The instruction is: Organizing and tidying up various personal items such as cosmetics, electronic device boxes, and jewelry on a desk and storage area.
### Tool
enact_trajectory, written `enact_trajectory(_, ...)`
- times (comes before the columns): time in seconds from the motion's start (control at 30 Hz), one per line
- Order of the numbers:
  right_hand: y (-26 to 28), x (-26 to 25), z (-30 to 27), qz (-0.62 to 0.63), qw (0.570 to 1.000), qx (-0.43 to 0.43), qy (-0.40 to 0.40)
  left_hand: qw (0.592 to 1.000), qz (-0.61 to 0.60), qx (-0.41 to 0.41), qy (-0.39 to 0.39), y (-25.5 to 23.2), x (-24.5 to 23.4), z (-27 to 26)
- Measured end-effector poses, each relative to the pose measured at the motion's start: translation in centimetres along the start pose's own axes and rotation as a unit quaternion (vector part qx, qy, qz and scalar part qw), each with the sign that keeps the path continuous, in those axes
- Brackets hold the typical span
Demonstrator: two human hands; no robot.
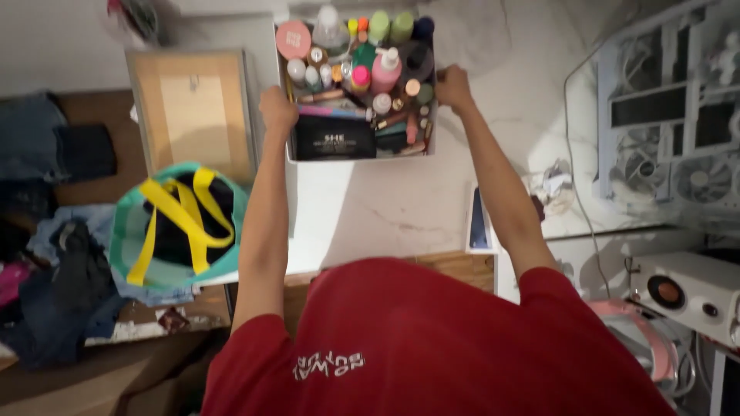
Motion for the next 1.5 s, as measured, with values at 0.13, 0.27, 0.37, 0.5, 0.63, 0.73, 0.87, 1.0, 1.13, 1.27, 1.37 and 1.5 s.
enact_trajectory(0.13, 0.2, 0.7, 2.0, -0.013, 1.0, 0.006, -0.009, 0.997, 0.015, -0.038, 0.068, -0.5, 0.9, 2.1)
enact_trajectory(0.27, 0.5, 1.7, 3.3, -0.018, 1.0, 0.023, 0.006, 0.996, 0.032, -0.049, 0.074, 0.7, 2.2, 3.5)
enact_trajectory(0.37, 0.6, 2.1, 6.1, 0.005, 1.0, 0.007, 0.003, 0.997, 0.007, -0.039, 0.067, 0.6, 2.6, 5.7)
enact_trajectory(0.5, -1.0, 2.6, 9.0, -0.034, 0.999, -0.006, -0.027, 0.999, 0.013, -0.019, 0.047, 1.4, 3.8, 7.2)
enact_trajectory(0.63, -0.9, 1.3, 9.8, -0.052, 0.994, -0.041, -0.085, 1.0, 0.012, -0.006, 0.025, 0.8, 4.2, 6.9)
enact_trajectory(0.73, -0.9, 1.9, 9.6, -0.032, 0.998, 0.017, -0.048, 1.0, -0.013, -0.008, 0.018, 1.7, 4.8, 7.1)
enact_trajectory(0.87, -4.5, 1.4, 10.8, -0.014, 0.997, 0.04, -0.07, 0.999, 0.034, 0.034, -0.011, 5.5, 9.2, 8.2)
enact_trajectory(1.0, -2.1, -1.6, 5.9, -0.046, 0.999, -0.01, -0.024, 0.988, 0.035, 0.073, -0.13, 0.4, 2.9, 5.8)
enact_trajectory(1.13, 0.1, -10.8, -5.3, -0.002, 0.994, -0.074, -0.084, 0.964, -0.165, 0.053, -0.203, -12.9, -9.2, -5.4)
enact_trajectory(1.27, -2.0, -19.2, -18.5, 0.051, 0.982, -0.092, -0.157, 0.924, -0.283, 0.164, -0.197, -22.9, -7.1, -17.3)
enact_trajectory(1.37, -7.6, -23.2, -26.9, -0.011, 0.968, -0.122, -0.218, 0.917, -0.366, 0.154, -0.028, -28.5, 2.4, -26.0)
enact_trajectory(1.5, -22.1, -22.3, -35.1, -0.075, 0.965, 0.011, -0.25, 0.836, -0.45, -0.011, 0.314, -31.8, 18.1, -37.8)
Point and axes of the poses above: each hand's wrist, its own z-axis towards the middle knuckle, its own x-axis out of the palm, y = z × x, the point moved 10 cm from there along z, towards the middle knuckle, and after that the axes turned 4 degrees about z, right-handed, at the moved point
